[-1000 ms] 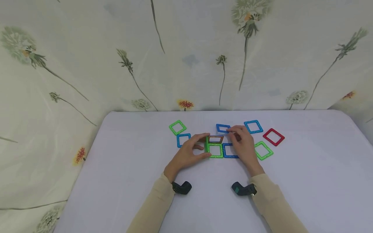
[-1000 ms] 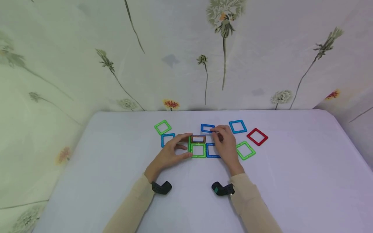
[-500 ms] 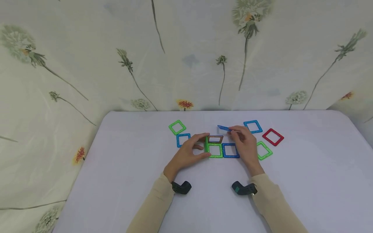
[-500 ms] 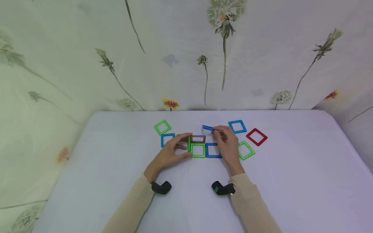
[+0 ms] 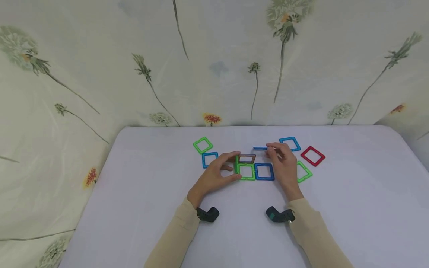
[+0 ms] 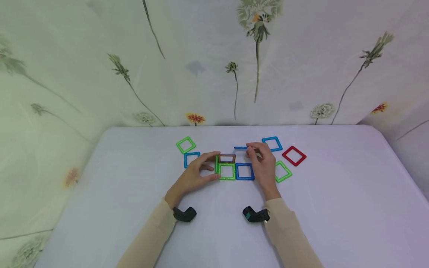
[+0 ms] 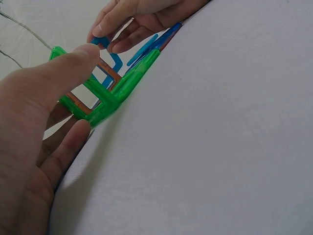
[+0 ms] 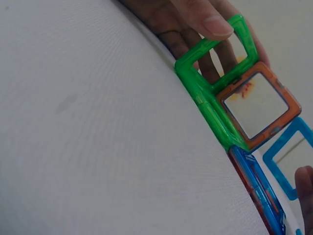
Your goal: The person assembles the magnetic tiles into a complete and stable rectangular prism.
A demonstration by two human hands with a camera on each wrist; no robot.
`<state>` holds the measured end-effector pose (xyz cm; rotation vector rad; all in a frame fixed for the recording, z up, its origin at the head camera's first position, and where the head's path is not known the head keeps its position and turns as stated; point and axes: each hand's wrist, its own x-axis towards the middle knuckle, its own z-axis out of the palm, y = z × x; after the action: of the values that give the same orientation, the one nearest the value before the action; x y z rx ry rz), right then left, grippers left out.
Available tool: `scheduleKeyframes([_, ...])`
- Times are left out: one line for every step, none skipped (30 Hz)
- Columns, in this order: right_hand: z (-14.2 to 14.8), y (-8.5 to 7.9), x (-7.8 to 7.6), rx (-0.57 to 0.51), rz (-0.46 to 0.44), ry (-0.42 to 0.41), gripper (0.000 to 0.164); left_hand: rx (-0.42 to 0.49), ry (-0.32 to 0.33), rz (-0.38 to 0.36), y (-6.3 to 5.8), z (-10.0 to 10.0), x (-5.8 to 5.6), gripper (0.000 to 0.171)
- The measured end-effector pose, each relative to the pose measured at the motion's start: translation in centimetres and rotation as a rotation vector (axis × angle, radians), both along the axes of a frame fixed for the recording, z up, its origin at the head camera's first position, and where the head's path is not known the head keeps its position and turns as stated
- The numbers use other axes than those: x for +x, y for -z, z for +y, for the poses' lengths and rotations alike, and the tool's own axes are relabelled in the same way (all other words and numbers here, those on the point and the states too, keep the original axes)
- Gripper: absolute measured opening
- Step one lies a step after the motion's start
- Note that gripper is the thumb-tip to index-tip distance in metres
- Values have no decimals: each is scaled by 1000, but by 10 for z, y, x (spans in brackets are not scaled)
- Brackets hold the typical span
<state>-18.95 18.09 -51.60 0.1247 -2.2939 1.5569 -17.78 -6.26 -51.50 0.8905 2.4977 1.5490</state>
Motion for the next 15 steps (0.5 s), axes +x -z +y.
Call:
scheduleKeyframes([0, 0, 0, 0, -4, 3, 24, -2, -1, -1, 0, 0, 0, 69])
scheduleKeyframes([0, 0, 0, 0, -9, 6, 24, -5, -2, -2, 0, 0, 0, 69])
scheduleKeyframes([0, -1, 0, 0, -12, 8, 24, -8, -5, -4, 0, 0, 0, 70])
scheduleKeyframes([-1, -1, 1, 0, -15, 11, 24, -10, -6, -6, 0, 0, 0, 70])
scheduleKeyframes([-1, -1, 1, 3, -19, 17, 25, -12, -7, -7, 1, 0, 0, 70])
scheduleKeyframes([-1, -1, 1, 3, -19, 19, 25, -14, -9, -8, 1, 0, 0, 70])
scheduleKeyframes([-1, -1, 2, 2, -20, 21, 25, -15, -10, -9, 1, 0, 0, 70])
scheduleKeyframes([-1, -1, 2, 7, -24, 27, 25, -17, -12, -9, 1, 0, 0, 70])
scheduleKeyframes([-1, 0, 2, 10, -26, 32, 25, -16, -12, -9, 1, 0, 0, 70])
scheduleKeyframes([0, 0, 2, 10, -27, 35, 26, -17, -12, -9, 1, 0, 0, 70])
scheduleKeyframes([0, 0, 2, 13, -27, 40, 26, -17, -12, -9, 1, 0, 0, 70])
scheduleKeyframes([0, 0, 2, 13, -25, 41, 25, -17, -11, -8, 1, -1, 0, 70])
scheduleKeyframes([0, 1, 1, 15, -22, 45, 26, -17, -11, -8, 1, -1, 0, 70])
scheduleKeyframes([1, 1, 1, 18, -17, 48, 26, -18, -10, -8, 1, -1, 0, 70])
scheduleKeyframes([1, 1, 0, 17, -10, 48, 26, -16, -8, -8, 1, -1, 0, 69])
